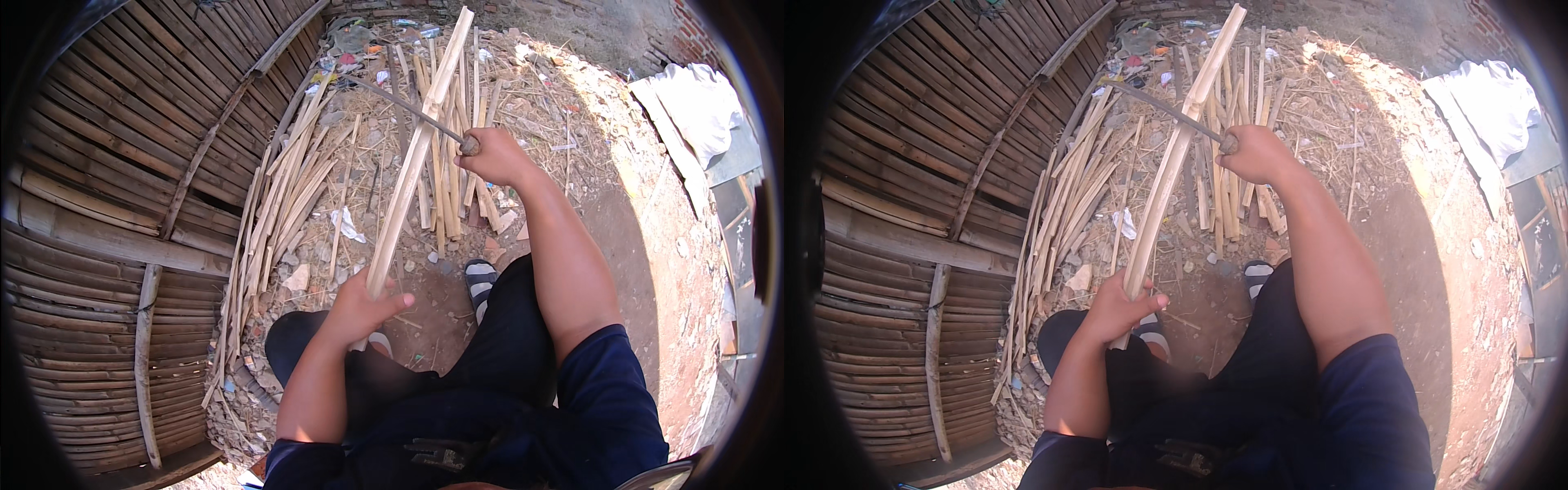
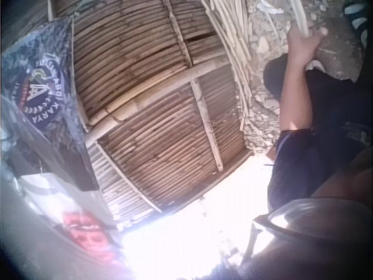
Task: The person uses a machete-style knife to shave thin strips of wood from a larger wooden pole while sitting on the ground.
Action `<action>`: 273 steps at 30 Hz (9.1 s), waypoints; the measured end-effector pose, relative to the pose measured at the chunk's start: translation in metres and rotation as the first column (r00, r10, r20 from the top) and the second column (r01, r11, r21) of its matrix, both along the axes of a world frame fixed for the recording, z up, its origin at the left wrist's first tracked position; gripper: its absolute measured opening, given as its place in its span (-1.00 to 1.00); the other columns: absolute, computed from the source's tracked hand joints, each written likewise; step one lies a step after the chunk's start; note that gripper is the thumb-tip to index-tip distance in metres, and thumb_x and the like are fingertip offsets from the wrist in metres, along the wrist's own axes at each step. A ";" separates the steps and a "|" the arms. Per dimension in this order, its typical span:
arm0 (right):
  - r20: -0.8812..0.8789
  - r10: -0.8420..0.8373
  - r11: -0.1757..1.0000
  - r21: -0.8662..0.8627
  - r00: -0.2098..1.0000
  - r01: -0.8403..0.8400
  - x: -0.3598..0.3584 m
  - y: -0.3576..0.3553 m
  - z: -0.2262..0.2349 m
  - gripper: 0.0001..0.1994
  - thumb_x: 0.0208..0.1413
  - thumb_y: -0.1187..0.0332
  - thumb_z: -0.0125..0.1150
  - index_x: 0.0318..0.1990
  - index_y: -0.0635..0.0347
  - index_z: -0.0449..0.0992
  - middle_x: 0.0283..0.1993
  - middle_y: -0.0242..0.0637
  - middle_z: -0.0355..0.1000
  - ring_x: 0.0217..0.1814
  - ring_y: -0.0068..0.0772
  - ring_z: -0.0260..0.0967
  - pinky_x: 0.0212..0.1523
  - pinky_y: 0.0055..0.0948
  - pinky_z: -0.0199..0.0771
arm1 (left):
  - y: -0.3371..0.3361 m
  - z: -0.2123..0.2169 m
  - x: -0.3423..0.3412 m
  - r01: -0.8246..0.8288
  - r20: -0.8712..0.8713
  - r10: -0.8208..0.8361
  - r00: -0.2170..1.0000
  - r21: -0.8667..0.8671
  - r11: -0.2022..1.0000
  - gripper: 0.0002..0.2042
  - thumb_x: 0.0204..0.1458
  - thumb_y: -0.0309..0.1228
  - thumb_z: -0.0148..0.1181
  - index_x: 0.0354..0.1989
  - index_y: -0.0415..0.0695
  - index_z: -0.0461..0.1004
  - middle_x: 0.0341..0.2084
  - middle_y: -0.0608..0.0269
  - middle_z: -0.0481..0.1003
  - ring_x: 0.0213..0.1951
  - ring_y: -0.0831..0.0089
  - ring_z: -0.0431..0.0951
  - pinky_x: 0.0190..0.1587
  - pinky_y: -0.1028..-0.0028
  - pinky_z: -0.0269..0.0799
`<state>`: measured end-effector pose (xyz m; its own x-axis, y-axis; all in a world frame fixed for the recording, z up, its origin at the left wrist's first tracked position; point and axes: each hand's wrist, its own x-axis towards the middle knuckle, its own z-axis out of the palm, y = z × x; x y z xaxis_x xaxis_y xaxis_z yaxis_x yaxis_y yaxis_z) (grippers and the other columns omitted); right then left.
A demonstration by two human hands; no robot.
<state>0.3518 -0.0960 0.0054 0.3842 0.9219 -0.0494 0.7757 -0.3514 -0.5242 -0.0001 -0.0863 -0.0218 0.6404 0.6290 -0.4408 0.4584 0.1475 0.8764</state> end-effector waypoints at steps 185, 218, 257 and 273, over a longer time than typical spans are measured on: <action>0.009 0.032 0.999 -0.007 0.999 -0.032 -0.005 0.001 -0.004 -0.37 0.06 0.07 0.45 0.21 0.30 0.54 0.12 0.13 0.55 0.22 0.11 0.50 0.25 -0.12 0.48 | 0.000 -0.007 0.001 0.037 -0.053 -0.034 0.998 0.060 0.998 -0.44 -0.07 -0.15 0.62 -0.07 -0.24 0.46 -0.46 0.38 0.46 -0.46 0.60 0.46 -0.42 0.52 0.43; 0.018 0.013 0.997 -0.078 1.000 -0.012 -0.009 0.007 -0.004 -0.32 0.07 0.05 0.46 0.27 0.29 0.49 0.15 0.14 0.54 0.24 0.10 0.49 0.25 -0.10 0.46 | 0.001 -0.008 0.002 0.026 -0.036 -0.024 0.999 0.042 0.999 -0.44 -0.07 -0.17 0.61 -0.06 -0.24 0.44 -0.48 0.37 0.46 -0.51 0.61 0.46 -0.48 0.55 0.42; 0.057 0.176 0.984 -0.035 0.983 -0.174 -0.015 0.004 -0.009 -0.47 0.05 0.11 0.48 0.14 0.18 0.59 -0.02 0.08 0.59 0.09 0.10 0.55 0.13 -0.10 0.51 | 0.001 -0.011 0.003 0.034 -0.026 -0.032 0.999 0.072 0.997 -0.48 -0.05 -0.21 0.60 -0.07 -0.22 0.42 -0.53 0.41 0.42 -0.59 0.65 0.42 -0.59 0.59 0.36; -0.159 0.330 0.904 -0.229 0.930 -0.360 -0.034 0.000 0.011 -0.44 0.01 0.13 0.51 0.16 0.14 0.59 -0.03 0.09 0.60 0.06 0.09 0.57 0.12 -0.11 0.52 | 0.000 -0.011 0.001 0.054 -0.060 -0.052 0.997 0.028 0.998 -0.42 -0.07 -0.11 0.62 -0.07 -0.24 0.46 -0.45 0.36 0.47 -0.45 0.58 0.47 -0.40 0.51 0.43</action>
<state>0.3181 -0.0960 0.0166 0.0217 0.9472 -0.3199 0.8125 -0.2032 -0.5465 0.0007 -0.0859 -0.0328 0.6465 0.6086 -0.4601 0.5157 0.0958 0.8514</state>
